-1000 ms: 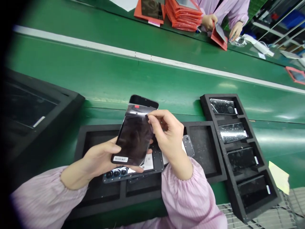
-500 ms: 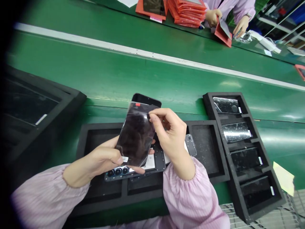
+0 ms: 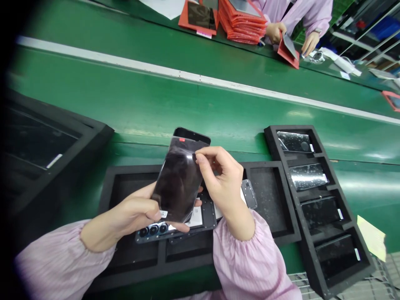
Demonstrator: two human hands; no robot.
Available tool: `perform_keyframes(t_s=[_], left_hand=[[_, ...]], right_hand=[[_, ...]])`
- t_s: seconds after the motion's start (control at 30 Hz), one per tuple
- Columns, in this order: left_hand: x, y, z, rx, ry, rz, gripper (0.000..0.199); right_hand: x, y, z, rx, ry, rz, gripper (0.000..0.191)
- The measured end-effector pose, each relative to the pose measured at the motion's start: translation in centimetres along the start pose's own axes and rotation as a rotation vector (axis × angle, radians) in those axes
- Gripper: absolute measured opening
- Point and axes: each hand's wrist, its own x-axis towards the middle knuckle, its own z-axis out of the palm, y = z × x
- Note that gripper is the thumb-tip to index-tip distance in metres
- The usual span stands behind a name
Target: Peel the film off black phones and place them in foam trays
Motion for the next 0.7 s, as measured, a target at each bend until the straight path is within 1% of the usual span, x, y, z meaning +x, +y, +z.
perform_keyframes(t_s=[0.13, 0.3, 0.5, 0.63, 0.7], left_hand=[[0.1, -0.2, 0.2, 0.003, 0.041, -0.015, 0.069], [0.2, -1.0, -0.3, 0.036, -0.001, 0.033, 0.07], [0.6, -1.5, -1.0, 0.093, -0.058, 0.065, 0.065], [0.6, -1.4, -0.7, 0.118, -0.051, 0.073, 0.061], [0.4, -1.3, -0.4, 0.132, -0.012, 0.059, 0.061]], right_hand=[[0.1, 0.0, 0.0, -0.053, 0.031, -0.055, 0.01], [0.0, 0.2, 0.1, -0.013, 0.081, -0.008, 0.004], [0.1, 0.1, 0.1, -0.016, 0.096, -0.027, 0.004], [0.2, 0.0, 0.1, -0.028, 0.105, -0.058, 0.005], [0.1, -0.1, 0.1, -0.037, 0.108, -0.071, 0.005]])
